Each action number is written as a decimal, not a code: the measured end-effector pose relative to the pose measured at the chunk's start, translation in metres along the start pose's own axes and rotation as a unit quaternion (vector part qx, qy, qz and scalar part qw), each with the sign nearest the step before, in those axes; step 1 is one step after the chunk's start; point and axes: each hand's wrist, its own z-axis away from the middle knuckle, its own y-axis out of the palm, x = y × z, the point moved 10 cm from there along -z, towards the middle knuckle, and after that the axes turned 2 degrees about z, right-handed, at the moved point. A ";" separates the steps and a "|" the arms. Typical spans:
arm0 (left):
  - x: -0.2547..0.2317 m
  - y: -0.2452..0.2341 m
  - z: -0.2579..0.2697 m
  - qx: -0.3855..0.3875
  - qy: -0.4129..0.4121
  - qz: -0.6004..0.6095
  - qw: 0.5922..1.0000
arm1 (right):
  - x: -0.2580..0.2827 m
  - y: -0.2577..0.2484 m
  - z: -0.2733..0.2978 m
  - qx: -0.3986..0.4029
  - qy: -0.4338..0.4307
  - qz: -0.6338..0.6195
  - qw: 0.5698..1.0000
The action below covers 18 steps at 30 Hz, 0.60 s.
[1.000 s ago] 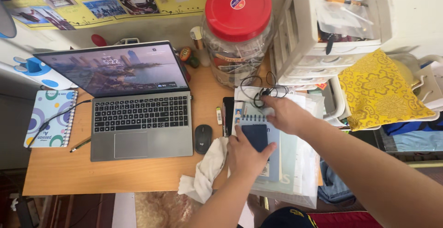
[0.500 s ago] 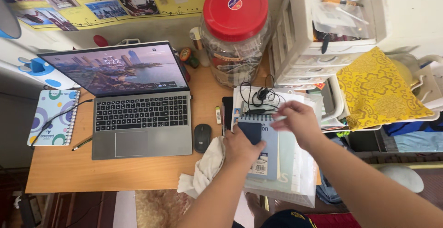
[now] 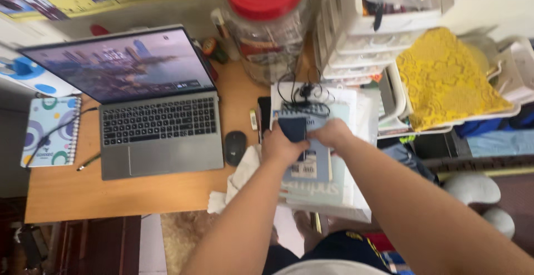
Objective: The person retrieves a white cloth from a paper bag on the floor and uses it to wipe a wooden desk surface. They then organize a stack of documents and a notebook, placing them into a plastic sleeve. Finally, they coil a black cable and place it into a small drawer unit.
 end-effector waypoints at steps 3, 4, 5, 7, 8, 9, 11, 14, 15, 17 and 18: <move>0.007 0.003 -0.006 -0.005 0.022 0.063 0.998 | 0.004 -0.004 0.010 0.038 0.002 -0.064 0.997; 0.008 0.004 -0.009 -0.009 0.030 0.068 0.997 | 0.009 -0.006 0.014 0.053 -0.002 -0.081 0.995; 0.011 0.006 -0.011 -0.013 0.037 0.073 0.997 | 0.016 -0.011 0.019 0.058 -0.014 -0.072 0.996; 0.018 0.011 -0.012 -0.009 0.039 0.100 0.994 | 0.030 -0.020 0.032 0.069 -0.037 -0.054 0.995; 0.022 0.014 -0.011 -0.002 0.035 0.123 0.992 | 0.035 -0.025 0.040 0.063 -0.042 -0.033 0.997; 0.019 0.016 -0.014 0.000 0.035 0.147 0.988 | 0.048 -0.034 0.046 0.053 -0.055 -0.011 0.997; 0.022 0.022 -0.009 -0.006 0.021 0.173 0.985 | 0.069 -0.054 0.063 0.038 -0.084 0.030 0.995; 0.027 0.028 -0.002 -0.003 0.016 0.199 0.980 | 0.095 -0.079 0.089 0.006 -0.126 0.145 0.981; 0.029 0.028 0.000 0.000 0.016 0.205 0.979 | 0.101 -0.090 0.097 -0.016 -0.135 0.217 0.967; 0.040 0.030 0.006 0.019 -0.024 0.213 0.977 | 0.110 -0.113 0.113 -0.061 -0.143 0.316 0.936; 0.044 0.029 0.009 0.029 -0.043 0.217 0.975 | 0.113 -0.124 0.121 -0.084 -0.143 0.343 0.925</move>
